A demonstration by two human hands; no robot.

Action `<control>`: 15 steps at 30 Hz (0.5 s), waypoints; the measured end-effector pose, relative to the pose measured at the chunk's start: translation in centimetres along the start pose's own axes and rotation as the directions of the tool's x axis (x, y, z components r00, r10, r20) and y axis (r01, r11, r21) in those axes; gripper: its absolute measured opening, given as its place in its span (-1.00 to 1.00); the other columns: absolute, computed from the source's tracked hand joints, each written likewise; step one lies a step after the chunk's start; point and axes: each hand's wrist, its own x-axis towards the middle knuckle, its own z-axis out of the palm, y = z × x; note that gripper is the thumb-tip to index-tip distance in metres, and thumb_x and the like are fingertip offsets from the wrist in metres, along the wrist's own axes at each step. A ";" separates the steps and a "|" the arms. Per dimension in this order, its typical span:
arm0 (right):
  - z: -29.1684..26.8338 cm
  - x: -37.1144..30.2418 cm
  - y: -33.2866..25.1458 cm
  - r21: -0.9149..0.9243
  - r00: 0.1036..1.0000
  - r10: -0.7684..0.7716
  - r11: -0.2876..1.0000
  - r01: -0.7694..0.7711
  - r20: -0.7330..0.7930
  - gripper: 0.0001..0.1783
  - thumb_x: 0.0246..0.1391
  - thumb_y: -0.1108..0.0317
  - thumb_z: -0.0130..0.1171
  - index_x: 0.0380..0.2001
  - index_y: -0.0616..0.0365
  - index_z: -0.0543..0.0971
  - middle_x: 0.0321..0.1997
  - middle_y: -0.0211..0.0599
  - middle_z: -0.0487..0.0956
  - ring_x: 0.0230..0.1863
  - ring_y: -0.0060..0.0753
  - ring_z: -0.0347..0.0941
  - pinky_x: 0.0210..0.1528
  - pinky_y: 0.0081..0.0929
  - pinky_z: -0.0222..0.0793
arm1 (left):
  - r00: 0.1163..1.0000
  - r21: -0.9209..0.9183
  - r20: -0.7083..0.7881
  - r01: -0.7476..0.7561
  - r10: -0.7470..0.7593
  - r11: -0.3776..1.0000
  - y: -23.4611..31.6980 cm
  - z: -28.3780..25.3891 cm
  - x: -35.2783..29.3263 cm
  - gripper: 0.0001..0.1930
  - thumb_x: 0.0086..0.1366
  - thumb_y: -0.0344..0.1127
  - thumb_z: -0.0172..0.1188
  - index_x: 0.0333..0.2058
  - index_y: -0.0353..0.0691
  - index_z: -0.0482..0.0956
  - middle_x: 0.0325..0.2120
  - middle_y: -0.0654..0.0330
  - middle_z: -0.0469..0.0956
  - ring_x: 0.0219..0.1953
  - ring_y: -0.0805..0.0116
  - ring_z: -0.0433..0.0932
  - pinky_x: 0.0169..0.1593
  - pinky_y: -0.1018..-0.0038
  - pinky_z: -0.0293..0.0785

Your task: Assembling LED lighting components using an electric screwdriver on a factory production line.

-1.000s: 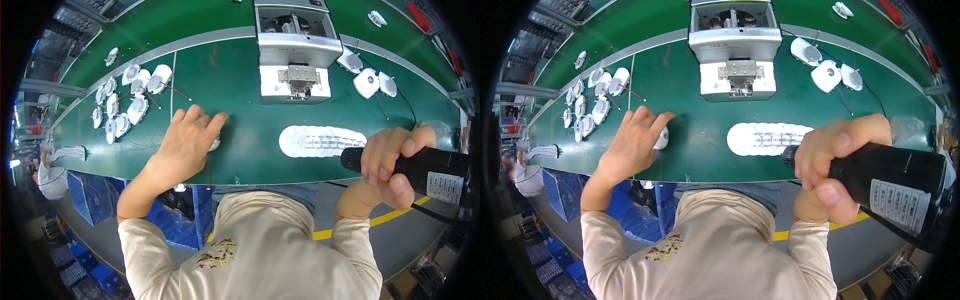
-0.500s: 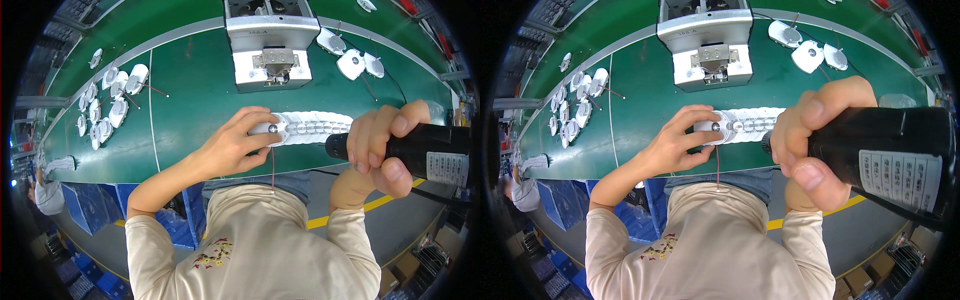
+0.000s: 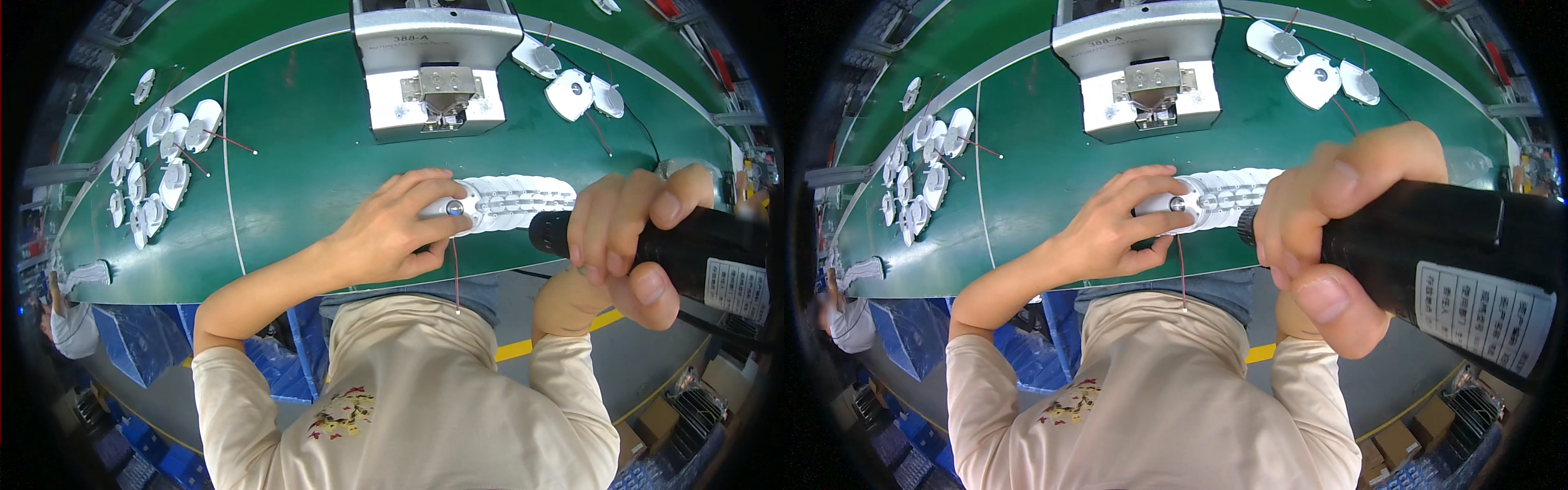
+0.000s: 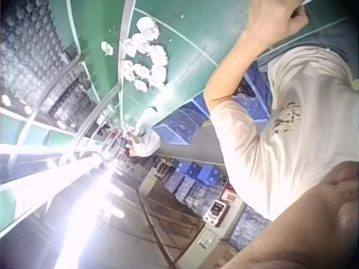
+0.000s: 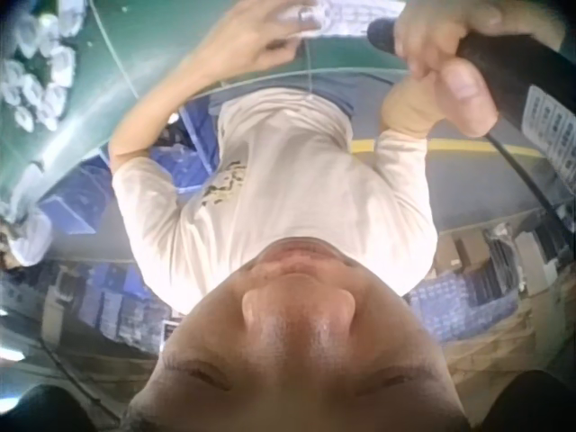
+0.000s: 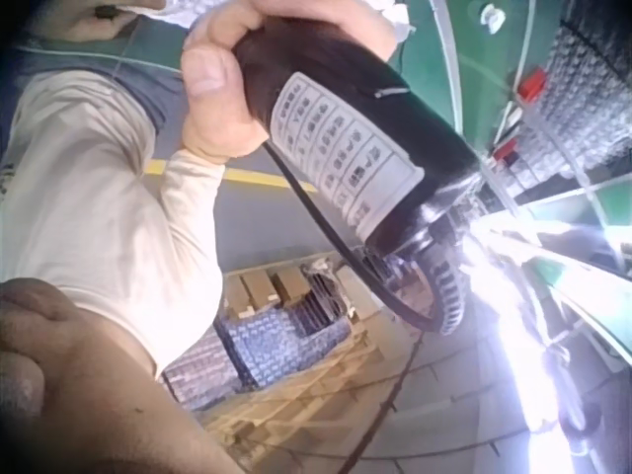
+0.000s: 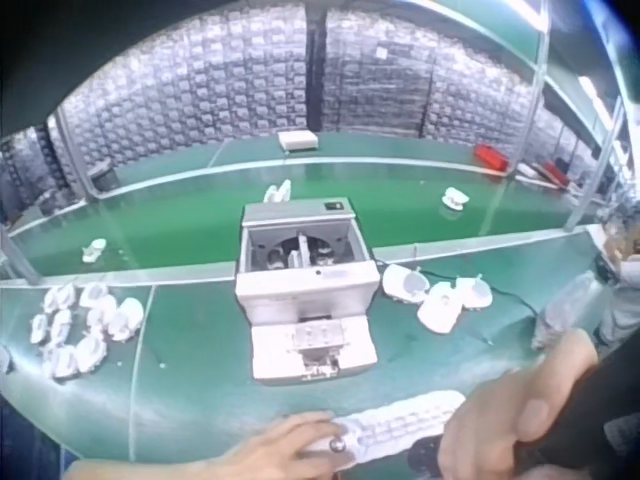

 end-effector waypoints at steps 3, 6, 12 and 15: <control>0.1 0.0 0.0 0.000 1.000 -0.004 1.000 0.004 -0.011 -0.55 -0.07 0.37 0.17 -0.12 0.10 0.23 -0.59 -0.43 0.36 -0.71 -0.59 0.30 -0.57 -0.59 0.30 | 1.000 0.037 -0.012 -0.012 0.012 0.999 -0.2 0.4 0.0 -0.65 -0.14 -0.50 0.25 -0.27 -0.12 0.61 -0.09 0.13 0.44 0.05 0.04 0.40 -0.02 0.22 0.42; 0.2 0.0 0.0 -0.002 1.000 -0.004 1.000 0.003 -0.007 -0.56 -0.07 0.38 0.16 -0.13 0.10 0.24 -0.59 -0.43 0.36 -0.71 -0.59 0.30 -0.57 -0.59 0.30 | 0.999 0.036 -0.001 -0.035 0.035 0.999 -0.1 0.5 0.2 -0.64 -0.15 -0.46 0.24 -0.26 -0.12 0.59 -0.07 0.14 0.41 0.09 0.07 0.33 0.00 0.20 0.37; 0.4 0.3 0.2 0.031 1.000 -0.019 0.999 0.019 0.010 -0.55 -0.06 0.38 0.16 -0.11 0.11 0.24 -0.57 -0.41 0.36 -0.70 -0.56 0.30 -0.56 -0.57 0.29 | 1.000 0.029 0.015 -0.012 0.012 0.999 -0.2 0.5 0.5 -0.70 -0.10 -0.46 0.27 -0.29 -0.12 0.58 -0.09 0.14 0.41 0.04 0.08 0.38 -0.04 0.23 0.36; 0.6 1.4 0.9 0.089 0.996 -0.083 0.993 0.081 0.015 -0.54 -0.03 0.37 0.14 -0.05 0.14 0.24 -0.54 -0.38 0.35 -0.67 -0.54 0.29 -0.54 -0.53 0.27 | 0.999 0.002 0.034 -0.002 0.001 1.000 -0.4 0.3 0.5 -0.74 -0.07 -0.43 0.29 -0.32 -0.12 0.58 -0.10 0.15 0.41 -0.01 0.10 0.40 -0.06 0.23 0.35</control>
